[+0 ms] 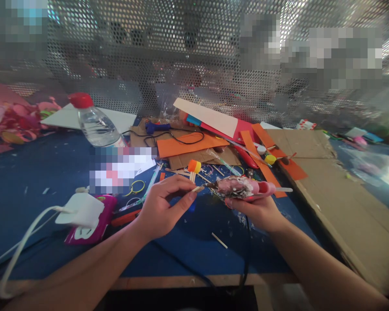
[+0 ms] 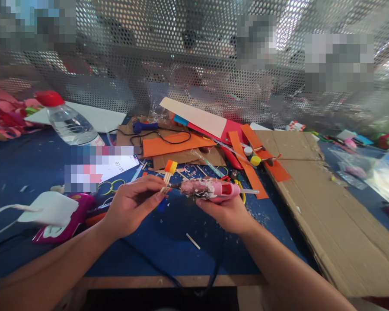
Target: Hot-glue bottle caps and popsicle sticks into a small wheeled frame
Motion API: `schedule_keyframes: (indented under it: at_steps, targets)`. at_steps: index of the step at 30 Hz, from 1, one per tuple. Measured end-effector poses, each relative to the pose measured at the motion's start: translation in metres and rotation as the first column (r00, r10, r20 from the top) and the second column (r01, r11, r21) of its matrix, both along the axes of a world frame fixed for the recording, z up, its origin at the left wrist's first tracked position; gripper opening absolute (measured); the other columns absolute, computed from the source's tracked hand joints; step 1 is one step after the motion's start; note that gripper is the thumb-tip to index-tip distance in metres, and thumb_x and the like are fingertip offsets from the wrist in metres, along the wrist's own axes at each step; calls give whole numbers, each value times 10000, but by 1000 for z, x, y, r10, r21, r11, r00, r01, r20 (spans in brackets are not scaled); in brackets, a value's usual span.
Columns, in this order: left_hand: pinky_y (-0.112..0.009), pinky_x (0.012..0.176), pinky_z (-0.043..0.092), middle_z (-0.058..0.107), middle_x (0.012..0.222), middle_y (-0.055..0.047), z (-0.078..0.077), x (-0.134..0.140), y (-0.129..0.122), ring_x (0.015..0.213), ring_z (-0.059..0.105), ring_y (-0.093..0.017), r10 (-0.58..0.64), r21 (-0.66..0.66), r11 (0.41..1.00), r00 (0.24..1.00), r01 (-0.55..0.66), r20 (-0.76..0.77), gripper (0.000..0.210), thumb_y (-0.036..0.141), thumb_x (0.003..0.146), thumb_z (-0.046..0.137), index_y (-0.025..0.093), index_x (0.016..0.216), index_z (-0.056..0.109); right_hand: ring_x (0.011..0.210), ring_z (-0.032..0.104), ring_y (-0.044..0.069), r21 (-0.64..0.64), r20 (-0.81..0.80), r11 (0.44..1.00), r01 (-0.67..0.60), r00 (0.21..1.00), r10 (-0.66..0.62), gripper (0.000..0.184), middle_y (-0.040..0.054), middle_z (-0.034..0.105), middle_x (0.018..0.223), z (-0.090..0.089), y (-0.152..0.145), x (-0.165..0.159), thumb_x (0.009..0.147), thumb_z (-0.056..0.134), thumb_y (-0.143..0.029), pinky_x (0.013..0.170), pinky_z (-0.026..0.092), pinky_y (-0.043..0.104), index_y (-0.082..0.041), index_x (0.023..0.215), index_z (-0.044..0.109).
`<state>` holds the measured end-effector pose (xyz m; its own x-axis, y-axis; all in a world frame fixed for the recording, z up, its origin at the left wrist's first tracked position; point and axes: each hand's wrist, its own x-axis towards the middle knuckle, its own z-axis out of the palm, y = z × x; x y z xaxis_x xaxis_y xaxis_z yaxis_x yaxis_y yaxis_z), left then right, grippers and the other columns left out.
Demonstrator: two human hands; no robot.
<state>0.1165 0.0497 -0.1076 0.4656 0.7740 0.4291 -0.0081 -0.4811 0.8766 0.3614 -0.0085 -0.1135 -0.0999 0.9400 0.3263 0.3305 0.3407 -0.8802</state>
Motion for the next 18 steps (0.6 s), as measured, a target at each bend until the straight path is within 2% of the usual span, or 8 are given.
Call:
schedule_keyframes:
  at_steps: [8,13,18]
  targets:
    - [-261,723,607,742,972,-70,0,-2,0,868,716,-160,-6,11,1000,1000,6,0,92,194,943,673,194,944,765,1072,748,284,12,7,1000,-22,1000,22,226,51,807,1139,-1,-1,0,915,704,-256,990,607,430,-282,1106,823]
    - [-268,711,606,748,963,-69,1,-1,1,855,716,-166,3,18,1000,1000,-3,6,91,196,941,675,194,938,766,1069,752,270,76,25,997,-35,999,33,245,29,811,1124,1,-1,0,914,709,-226,999,599,414,-314,1115,818]
    - [-263,716,600,756,955,-74,1,-2,1,863,719,-170,17,41,999,1000,-18,16,93,188,937,682,192,951,773,1054,751,261,101,53,993,-56,997,51,238,39,809,1118,2,0,-1,930,685,-209,987,604,417,-286,1119,808]
